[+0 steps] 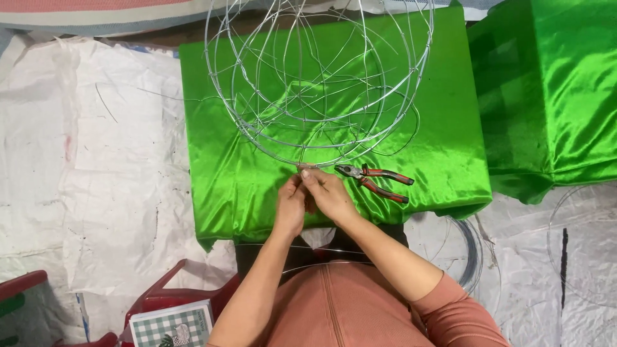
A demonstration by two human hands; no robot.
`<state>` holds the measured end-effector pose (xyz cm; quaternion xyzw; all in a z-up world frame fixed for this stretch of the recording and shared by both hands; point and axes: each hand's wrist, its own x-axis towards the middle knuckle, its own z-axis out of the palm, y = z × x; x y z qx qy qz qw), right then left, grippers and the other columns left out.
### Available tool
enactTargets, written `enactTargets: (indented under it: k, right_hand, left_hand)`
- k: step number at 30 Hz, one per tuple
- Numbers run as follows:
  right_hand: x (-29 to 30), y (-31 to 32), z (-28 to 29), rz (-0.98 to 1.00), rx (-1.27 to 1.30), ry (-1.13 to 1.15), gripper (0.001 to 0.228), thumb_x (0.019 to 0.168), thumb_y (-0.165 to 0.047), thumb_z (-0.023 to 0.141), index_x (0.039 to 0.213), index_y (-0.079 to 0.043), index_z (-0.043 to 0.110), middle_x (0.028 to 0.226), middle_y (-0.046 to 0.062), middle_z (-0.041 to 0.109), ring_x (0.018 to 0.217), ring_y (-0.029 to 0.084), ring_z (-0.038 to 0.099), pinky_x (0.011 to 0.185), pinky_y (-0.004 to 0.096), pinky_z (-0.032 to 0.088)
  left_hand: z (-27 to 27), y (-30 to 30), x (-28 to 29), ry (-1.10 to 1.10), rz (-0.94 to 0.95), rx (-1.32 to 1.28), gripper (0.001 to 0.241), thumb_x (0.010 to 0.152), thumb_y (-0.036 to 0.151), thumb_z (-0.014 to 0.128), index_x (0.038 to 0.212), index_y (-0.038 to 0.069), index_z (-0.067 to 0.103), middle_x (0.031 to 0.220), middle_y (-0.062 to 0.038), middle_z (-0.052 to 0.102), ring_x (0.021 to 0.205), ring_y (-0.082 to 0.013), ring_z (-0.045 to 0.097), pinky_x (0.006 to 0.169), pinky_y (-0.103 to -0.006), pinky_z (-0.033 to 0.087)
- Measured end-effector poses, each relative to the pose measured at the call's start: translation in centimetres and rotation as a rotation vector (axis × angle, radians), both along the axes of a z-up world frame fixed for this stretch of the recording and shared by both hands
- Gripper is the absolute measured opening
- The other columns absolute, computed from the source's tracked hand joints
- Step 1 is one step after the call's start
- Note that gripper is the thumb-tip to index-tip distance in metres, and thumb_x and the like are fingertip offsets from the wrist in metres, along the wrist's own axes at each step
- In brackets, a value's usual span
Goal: A person uses wire cutters to cut and twist thin metal wire to assemble a spherical wire frame structure.
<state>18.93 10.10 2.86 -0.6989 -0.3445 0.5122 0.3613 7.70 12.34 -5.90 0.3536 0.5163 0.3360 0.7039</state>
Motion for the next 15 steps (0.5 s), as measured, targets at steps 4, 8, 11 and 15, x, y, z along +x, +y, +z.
enactTargets:
  k: [4, 8, 11, 15]
  right_hand:
    - [0.1, 1.3, -1.1, -0.171, 0.099, 0.246, 0.050, 0.100, -0.046, 0.063, 0.077, -0.004, 0.076, 0.060, 0.021, 0.070, 0.039, 0.030, 0.066, 0.035, 0.035, 0.055]
    - [0.8, 1.7, -1.2, -0.057, 0.251, 0.030, 0.037, 0.100, -0.035, 0.065, 0.094, -0.003, 0.081, 0.130, 0.032, 0.063, 0.122, 0.050, 0.057, 0.097, 0.055, 0.049]
    - [1.4, 1.8, -1.1, -0.045, 0.334, -0.013, 0.036, 0.102, -0.029, 0.064, 0.090, 0.001, 0.079, 0.144, 0.038, 0.051, 0.134, 0.059, 0.045, 0.108, 0.059, 0.041]
    - [2.0, 1.9, -4.5, -0.099, 0.443, -0.034, 0.043, 0.102, -0.027, 0.066, 0.069, 0.000, 0.074, 0.140, 0.029, 0.058, 0.127, 0.049, 0.055, 0.105, 0.050, 0.045]
  left_hand:
    - [4.2, 0.1, 0.6, 0.000, -0.023, 0.045, 0.016, 0.104, 0.009, 0.056, 0.098, 0.003, 0.069, 0.062, -0.014, 0.062, 0.036, -0.0214, 0.053, 0.034, -0.0330, 0.044]
    - [5.8, 0.4, 0.2, 0.030, -0.105, 0.130, 0.016, 0.103, 0.005, 0.054, 0.096, 0.001, 0.069, 0.065, -0.014, 0.063, 0.038, -0.0215, 0.057, 0.035, -0.0325, 0.047]
    - [3.8, 0.6, -0.5, 0.054, -0.188, 0.217, 0.016, 0.102, 0.002, 0.053, 0.097, 0.001, 0.068, 0.068, -0.012, 0.064, 0.041, -0.0210, 0.059, 0.038, -0.0324, 0.050]
    - [4.3, 1.2, -1.0, 0.195, -0.310, 0.415, 0.020, 0.098, -0.002, 0.051, 0.091, 0.001, 0.069, 0.065, -0.012, 0.068, 0.042, -0.0221, 0.063, 0.038, -0.0331, 0.051]
